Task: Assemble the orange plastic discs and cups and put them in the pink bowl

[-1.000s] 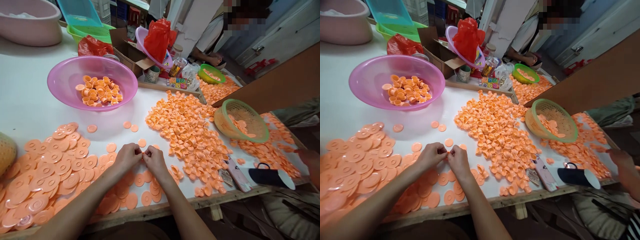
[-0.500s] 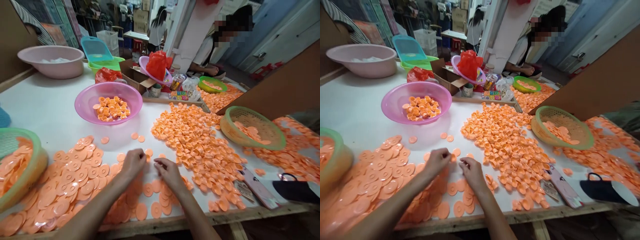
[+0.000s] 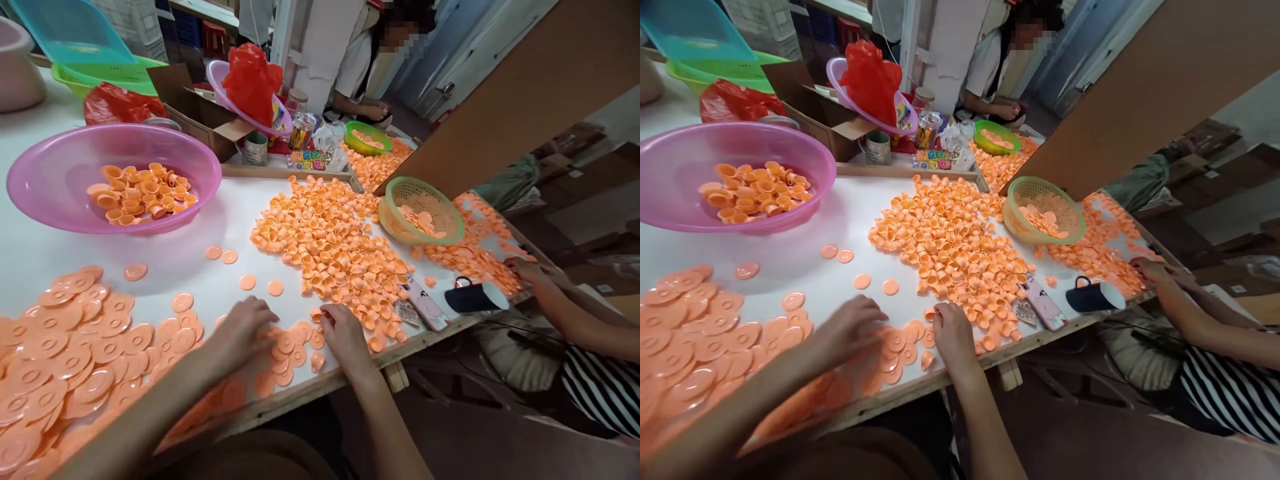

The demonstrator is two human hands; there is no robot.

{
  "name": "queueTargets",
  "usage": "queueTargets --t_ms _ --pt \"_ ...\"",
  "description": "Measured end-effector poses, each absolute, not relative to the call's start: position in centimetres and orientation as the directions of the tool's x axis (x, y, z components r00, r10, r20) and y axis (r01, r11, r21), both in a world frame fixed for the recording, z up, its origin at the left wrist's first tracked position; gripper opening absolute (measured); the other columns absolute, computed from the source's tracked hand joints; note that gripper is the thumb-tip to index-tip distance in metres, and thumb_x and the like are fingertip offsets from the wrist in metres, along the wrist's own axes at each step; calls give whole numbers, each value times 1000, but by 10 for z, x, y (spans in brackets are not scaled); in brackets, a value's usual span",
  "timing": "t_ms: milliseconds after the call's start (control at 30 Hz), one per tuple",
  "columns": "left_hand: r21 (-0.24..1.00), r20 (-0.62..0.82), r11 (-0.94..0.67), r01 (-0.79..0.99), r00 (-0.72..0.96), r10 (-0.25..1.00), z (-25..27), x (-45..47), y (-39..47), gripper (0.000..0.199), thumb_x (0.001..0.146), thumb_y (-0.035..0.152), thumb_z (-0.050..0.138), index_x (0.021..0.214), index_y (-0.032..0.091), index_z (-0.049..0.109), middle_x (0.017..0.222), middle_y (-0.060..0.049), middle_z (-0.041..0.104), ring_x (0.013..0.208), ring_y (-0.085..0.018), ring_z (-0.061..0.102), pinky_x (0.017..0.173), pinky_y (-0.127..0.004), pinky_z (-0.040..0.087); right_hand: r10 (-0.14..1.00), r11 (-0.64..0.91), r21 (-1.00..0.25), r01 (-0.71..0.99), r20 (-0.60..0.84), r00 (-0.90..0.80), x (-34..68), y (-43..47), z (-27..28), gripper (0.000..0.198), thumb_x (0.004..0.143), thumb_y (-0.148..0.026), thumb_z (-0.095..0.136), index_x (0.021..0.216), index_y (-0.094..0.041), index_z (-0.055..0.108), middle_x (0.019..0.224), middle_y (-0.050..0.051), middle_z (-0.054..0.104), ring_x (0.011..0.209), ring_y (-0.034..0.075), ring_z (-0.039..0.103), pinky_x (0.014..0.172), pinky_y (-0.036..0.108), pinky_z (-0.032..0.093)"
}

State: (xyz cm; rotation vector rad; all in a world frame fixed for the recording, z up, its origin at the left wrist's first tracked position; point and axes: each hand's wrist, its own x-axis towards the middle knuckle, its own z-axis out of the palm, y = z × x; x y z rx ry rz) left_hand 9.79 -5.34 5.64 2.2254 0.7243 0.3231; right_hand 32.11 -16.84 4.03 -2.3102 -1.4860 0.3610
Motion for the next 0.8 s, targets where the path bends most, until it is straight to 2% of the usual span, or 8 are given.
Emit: queueTargets --t_ms 67,200,267,333,433,533,633,800 --pt "684 -48 -603 410 851 524 35 116 -80 19 73 19 69 90 25 71 95 -5 67 95 -24 57 78 -36 41 911 -372 -413 831 9 413 320 -166 39 23 85 -12 48 88 -18 69 89 8 69 89 21 62 81 30 45" --pt "678 -44 -566 469 795 605 20 128 -87 14 70 8 65 76 21 66 86 -3 64 87 -21 55 73 -34 39 883 -365 -493 790 87 462 318 -160 40 22 87 -19 48 79 -19 68 84 8 69 84 21 61 79 31 45" --pt "721 28 -541 433 762 647 20 124 -75 13 75 8 61 75 21 65 84 -3 64 84 -18 55 72 -32 40 856 -360 -614 702 82 511 315 -155 41 20 86 -24 50 78 -19 67 80 7 68 78 20 62 73 30 46" --pt "729 151 -554 403 694 704 20 116 -60 15 85 12 55 79 20 66 85 -4 63 83 -17 55 72 -30 42 843 -344 -756 557 12 538 308 -148 42 17 84 -27 53 79 -20 67 76 4 68 71 18 62 67 28 47" --pt "642 294 -643 417 641 709 19 99 -41 21 92 17 48 86 21 68 95 -7 62 89 -19 54 75 -32 44 870 -305 -868 392 -87 485 293 -131 41 13 80 -27 56 77 -20 66 72 2 68 66 17 63 62 26 47" --pt "609 284 -692 388 707 647 16 85 -35 15 90 21 55 94 24 69 102 -6 63 94 -21 55 79 -34 45 901 -304 -881 363 -142 410 278 -114 37 11 77 -25 57 73 -20 66 65 0 66 60 15 60 57 24 46" --pt "644 232 -607 466 638 735 11 77 -36 20 87 26 61 106 23 68 97 -6 65 92 -23 56 79 -35 45 904 -342 -879 333 -212 371 266 -101 31 10 77 -24 58 70 -20 64 57 -3 61 52 13 55 51 23 41" --pt "653 165 -522 549 570 805 -1 79 -39 9 83 27 65 86 22 71 90 -5 64 86 -21 56 77 -36 44 914 -348 -863 366 -225 338 244 -88 25 10 73 -17 56 64 -19 60 54 -4 57 52 12 53 51 21 39"
